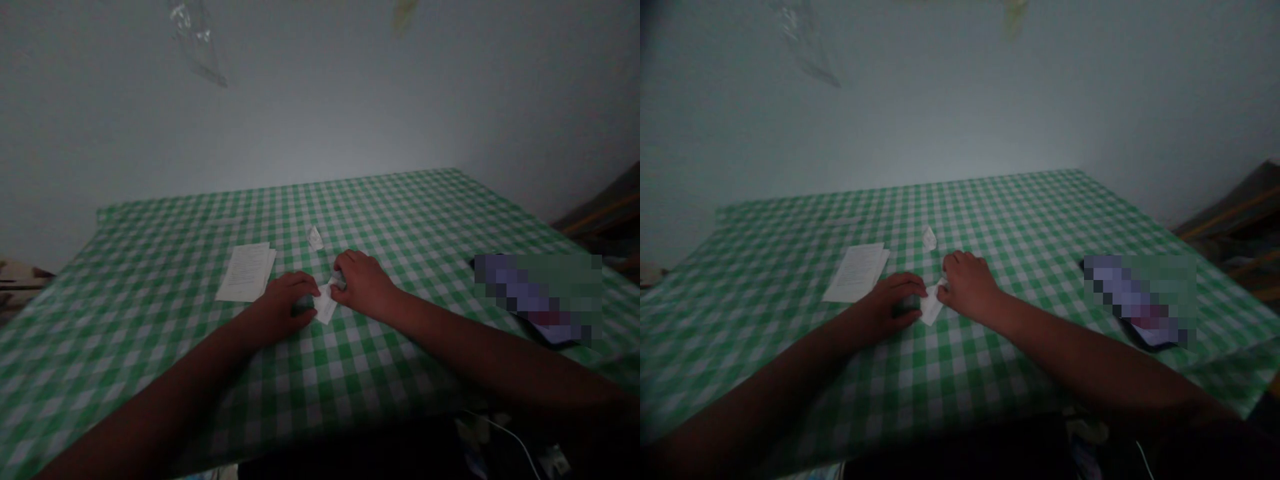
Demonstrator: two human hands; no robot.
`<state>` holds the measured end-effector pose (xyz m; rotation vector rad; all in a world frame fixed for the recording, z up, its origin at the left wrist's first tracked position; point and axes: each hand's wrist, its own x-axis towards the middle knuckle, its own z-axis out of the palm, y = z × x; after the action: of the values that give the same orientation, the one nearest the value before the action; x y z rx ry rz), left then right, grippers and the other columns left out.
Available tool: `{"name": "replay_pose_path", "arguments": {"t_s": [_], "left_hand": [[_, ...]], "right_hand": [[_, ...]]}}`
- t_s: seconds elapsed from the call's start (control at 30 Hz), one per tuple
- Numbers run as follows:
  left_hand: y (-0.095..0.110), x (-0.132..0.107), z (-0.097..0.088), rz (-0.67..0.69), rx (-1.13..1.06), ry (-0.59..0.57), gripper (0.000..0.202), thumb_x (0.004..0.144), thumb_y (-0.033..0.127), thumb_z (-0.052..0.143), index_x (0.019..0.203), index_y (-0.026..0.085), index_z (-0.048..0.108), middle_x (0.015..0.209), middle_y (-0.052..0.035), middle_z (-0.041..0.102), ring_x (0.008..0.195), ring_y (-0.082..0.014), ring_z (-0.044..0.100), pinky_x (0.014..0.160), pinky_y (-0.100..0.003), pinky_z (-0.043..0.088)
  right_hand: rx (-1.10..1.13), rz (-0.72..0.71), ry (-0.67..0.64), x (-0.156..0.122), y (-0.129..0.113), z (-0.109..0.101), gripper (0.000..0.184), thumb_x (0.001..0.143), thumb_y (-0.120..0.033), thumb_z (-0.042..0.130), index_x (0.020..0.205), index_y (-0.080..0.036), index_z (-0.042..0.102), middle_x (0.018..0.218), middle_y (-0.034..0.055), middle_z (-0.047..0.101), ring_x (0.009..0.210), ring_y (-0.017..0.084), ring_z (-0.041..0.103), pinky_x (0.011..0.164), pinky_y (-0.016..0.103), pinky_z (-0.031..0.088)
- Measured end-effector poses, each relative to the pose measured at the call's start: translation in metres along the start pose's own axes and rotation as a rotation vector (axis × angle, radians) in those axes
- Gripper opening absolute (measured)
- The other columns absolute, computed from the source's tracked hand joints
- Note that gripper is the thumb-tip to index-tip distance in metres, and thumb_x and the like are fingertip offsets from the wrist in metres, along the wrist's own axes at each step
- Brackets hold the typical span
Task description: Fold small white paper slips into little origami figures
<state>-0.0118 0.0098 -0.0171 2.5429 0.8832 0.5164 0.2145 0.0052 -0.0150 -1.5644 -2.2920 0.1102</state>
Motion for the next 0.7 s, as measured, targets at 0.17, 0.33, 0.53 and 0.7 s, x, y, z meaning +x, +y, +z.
{"name": "replay_pose_path", "arguments": {"t_s": [0.17, 0.33, 0.53, 0.7], "left_hand": [[-0.001, 0.000, 0.000, 0.010, 0.000, 0.001, 0.029, 0.085, 0.024, 0.065, 0.114, 0.021, 0.061, 0.123, -0.0078, 0.060, 0.116, -0.0237, 0.055, 0.104, -0.046, 0.044], [0.000, -0.001, -0.001, -0.018, 0.026, -0.024, 0.029, 0.085, 0.025, 0.065, 0.115, 0.023, 0.062, 0.124, -0.0073, 0.059, 0.117, -0.0251, 0.054, 0.104, -0.048, 0.044], [0.000, -0.001, 0.000, 0.018, 0.029, -0.012, 0.029, 0.085, 0.024, 0.064, 0.114, 0.024, 0.062, 0.122, -0.0069, 0.060, 0.115, -0.0245, 0.055, 0.103, -0.047, 0.044], [0.002, 0.001, -0.001, 0.012, 0.022, -0.006, 0.028, 0.085, 0.024, 0.064, 0.113, 0.023, 0.063, 0.122, -0.0073, 0.060, 0.115, -0.0244, 0.056, 0.102, -0.046, 0.045]], "right_hand": [[-0.032, 0.072, 0.013, 0.009, 0.014, -0.002, 0.023, 0.080, -0.032, 0.063, 0.097, -0.019, 0.055, 0.103, 0.0101, 0.062, 0.097, 0.026, 0.056, 0.077, 0.037, 0.042], [-0.008, -0.016, -0.018, 0.000, 0.002, -0.006, 0.027, 0.081, -0.032, 0.062, 0.103, -0.018, 0.055, 0.108, 0.0097, 0.061, 0.102, 0.027, 0.054, 0.081, 0.039, 0.041], [0.032, -0.102, -0.066, -0.013, -0.017, -0.007, 0.033, 0.079, -0.039, 0.065, 0.102, -0.019, 0.054, 0.110, 0.0095, 0.059, 0.102, 0.027, 0.051, 0.080, 0.040, 0.041], [0.065, 0.015, -0.047, -0.002, -0.003, -0.001, 0.031, 0.075, -0.039, 0.067, 0.096, -0.020, 0.053, 0.105, 0.0075, 0.059, 0.099, 0.026, 0.052, 0.076, 0.038, 0.042]]}}
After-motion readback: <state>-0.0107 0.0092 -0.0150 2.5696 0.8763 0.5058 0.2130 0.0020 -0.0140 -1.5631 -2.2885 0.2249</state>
